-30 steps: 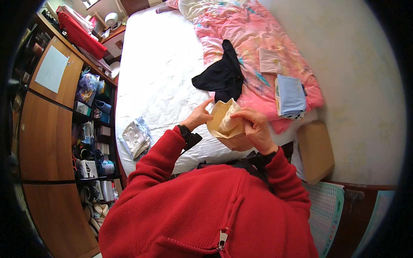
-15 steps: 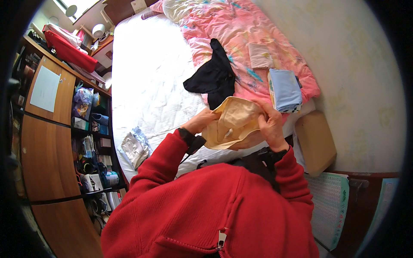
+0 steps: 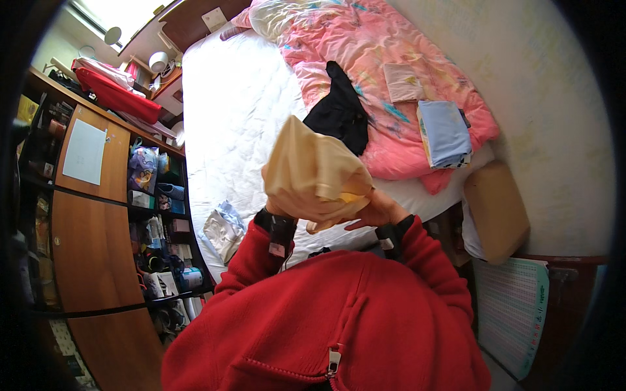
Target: The person folds several pieces of clothing on a bed, including a striped shirt, a dark long-sleeve shirt, a light blue shirt, and a pair of underwear. The person then picks up a black garment and walks out of the room.
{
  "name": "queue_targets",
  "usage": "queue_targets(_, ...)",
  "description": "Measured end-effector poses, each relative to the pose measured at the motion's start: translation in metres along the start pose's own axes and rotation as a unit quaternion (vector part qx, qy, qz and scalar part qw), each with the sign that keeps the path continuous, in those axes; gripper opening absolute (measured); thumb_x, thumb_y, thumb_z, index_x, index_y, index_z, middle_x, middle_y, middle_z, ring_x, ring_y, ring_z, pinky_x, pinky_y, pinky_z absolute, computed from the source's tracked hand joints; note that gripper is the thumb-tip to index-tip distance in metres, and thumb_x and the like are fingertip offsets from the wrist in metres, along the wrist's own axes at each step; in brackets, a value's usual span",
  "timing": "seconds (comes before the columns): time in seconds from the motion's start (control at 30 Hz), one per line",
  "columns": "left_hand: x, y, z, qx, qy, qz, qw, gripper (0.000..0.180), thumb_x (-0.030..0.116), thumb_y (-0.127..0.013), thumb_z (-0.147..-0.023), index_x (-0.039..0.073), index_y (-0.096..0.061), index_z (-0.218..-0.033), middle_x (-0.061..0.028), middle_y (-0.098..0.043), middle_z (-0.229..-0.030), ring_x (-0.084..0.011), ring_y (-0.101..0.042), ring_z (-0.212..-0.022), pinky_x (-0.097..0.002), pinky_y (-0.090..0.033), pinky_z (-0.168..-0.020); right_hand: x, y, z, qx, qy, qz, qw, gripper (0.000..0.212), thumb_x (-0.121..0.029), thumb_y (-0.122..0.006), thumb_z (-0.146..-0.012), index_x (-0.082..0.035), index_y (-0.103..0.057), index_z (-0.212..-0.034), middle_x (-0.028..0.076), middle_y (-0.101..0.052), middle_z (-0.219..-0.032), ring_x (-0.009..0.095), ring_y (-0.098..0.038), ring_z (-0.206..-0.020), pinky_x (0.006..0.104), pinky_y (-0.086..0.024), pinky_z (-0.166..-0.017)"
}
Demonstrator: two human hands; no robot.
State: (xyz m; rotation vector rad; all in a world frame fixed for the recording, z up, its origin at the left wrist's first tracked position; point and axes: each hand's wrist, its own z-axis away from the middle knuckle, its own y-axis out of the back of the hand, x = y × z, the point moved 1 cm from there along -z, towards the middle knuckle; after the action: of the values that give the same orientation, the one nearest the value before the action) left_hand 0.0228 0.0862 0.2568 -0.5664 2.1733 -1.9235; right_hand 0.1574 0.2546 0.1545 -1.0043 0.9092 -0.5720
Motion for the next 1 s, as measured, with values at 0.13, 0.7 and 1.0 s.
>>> queue_targets(0.13, 0.030, 0.028, 0.013, -0.072, -0.050, -0.074, 0.993, 0.051, 0.038, -0.047, -0.097, 0.002, -0.051, -0.133, -0.0167, -0.059, -0.129, -0.0306, -0.058, -0.117, -0.0454, -0.047, -0.101, -0.025, -0.030, 0.005, -0.036, 0.121, -0.108, 0.986, 0.060, -0.043, -0.033, -0.102, -0.003, -0.036, -0.146, 0.018, -0.040, -0.149, 0.036, -0.045, -0.132, 0.0546, -0.040, -0.106)
queue_targets(0.7, 0.118, -0.045, -0.028, -0.105, -0.037, -0.368, 0.923, 0.023, 0.016, -0.054, -0.099, 0.000, -0.063, -0.114, -0.0105, -0.066, -0.113, -0.0186, -0.065, -0.099, -0.0332, -0.053, -0.088, -0.093, -0.145, 0.056, 0.140, 0.202, 0.588, 0.770, 0.014, -0.004, -0.061, -0.086, 0.002, -0.062, -0.099, -0.004, -0.054, -0.079, 0.004, -0.049, -0.075, 0.0233, -0.045, -0.067)
queue_targets(1.0, 0.142, -0.179, -0.016, 0.016, 0.031, -0.907, 0.420, 0.018, 0.013, -0.068, -0.089, -0.002, -0.071, -0.099, 0.0017, -0.067, -0.079, -0.0042, -0.057, -0.074, -0.0225, -0.048, -0.069, -0.130, -0.208, 0.090, 0.050, 0.278, 0.911, 0.301, 0.016, -0.016, -0.076, -0.072, -0.008, -0.064, -0.081, 0.003, -0.067, -0.080, 0.028, -0.067, -0.086, 0.0530, -0.040, -0.102)
